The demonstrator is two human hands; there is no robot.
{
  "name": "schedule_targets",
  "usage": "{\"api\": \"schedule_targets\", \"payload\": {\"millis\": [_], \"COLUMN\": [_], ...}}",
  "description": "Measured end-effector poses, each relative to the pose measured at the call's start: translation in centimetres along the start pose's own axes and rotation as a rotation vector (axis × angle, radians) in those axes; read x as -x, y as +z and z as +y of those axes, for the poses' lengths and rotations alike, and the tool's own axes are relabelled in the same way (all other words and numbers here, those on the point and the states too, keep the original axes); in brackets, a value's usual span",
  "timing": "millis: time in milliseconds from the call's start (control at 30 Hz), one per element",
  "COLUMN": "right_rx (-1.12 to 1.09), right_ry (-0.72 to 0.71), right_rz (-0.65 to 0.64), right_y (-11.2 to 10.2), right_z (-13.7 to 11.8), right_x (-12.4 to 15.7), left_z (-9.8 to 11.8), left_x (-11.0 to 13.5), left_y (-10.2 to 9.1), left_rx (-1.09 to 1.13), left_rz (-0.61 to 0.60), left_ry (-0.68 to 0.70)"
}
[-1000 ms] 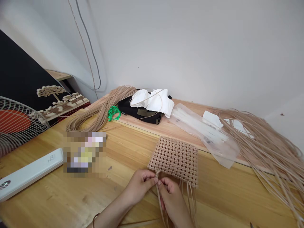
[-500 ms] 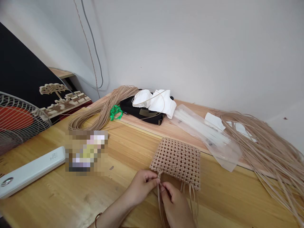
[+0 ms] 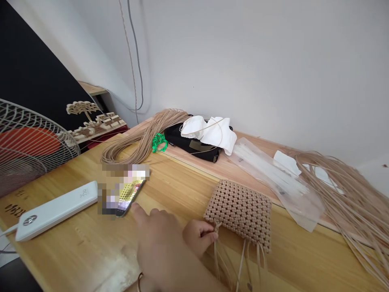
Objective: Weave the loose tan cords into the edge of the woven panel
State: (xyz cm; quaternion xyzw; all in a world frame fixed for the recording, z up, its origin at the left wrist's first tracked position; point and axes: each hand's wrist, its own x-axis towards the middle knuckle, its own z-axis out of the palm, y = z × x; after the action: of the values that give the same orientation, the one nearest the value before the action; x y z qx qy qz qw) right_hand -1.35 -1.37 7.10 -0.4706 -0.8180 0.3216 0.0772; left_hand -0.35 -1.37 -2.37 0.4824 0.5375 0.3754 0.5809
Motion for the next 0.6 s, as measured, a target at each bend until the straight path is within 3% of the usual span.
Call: {"api": "schedule_targets", "payload": {"millis": [133, 200, 367, 600], "right_rx": [0.258, 0.333, 0.330, 0.328], "right_ry": [-0.189, -0.220, -0.140, -0.093], "right_rz": [-0.415, -0.513, -0.569, -0.565], "right_y": [1.7, 2.2, 3.2, 4.0], "right_z": [-2.6, -3.2, -3.6, -3.8], "right_x": [-4.5, -5.7, -6.6, -7.1], "left_z": [-0.3, -0.4, -0.4, 0.3], "left_x": [-0.5, -0.6, -0.5, -0.3], "left_y": [0.0, 0.0, -0.1, -0.3], "left_rx": [-0.144, -0.164, -0.150, -0.099], "left_rz": [-0.054, -0.069, -0.048, -0.063], "left_ry": [-0.009, -0.021, -0.075, -0.052]}}
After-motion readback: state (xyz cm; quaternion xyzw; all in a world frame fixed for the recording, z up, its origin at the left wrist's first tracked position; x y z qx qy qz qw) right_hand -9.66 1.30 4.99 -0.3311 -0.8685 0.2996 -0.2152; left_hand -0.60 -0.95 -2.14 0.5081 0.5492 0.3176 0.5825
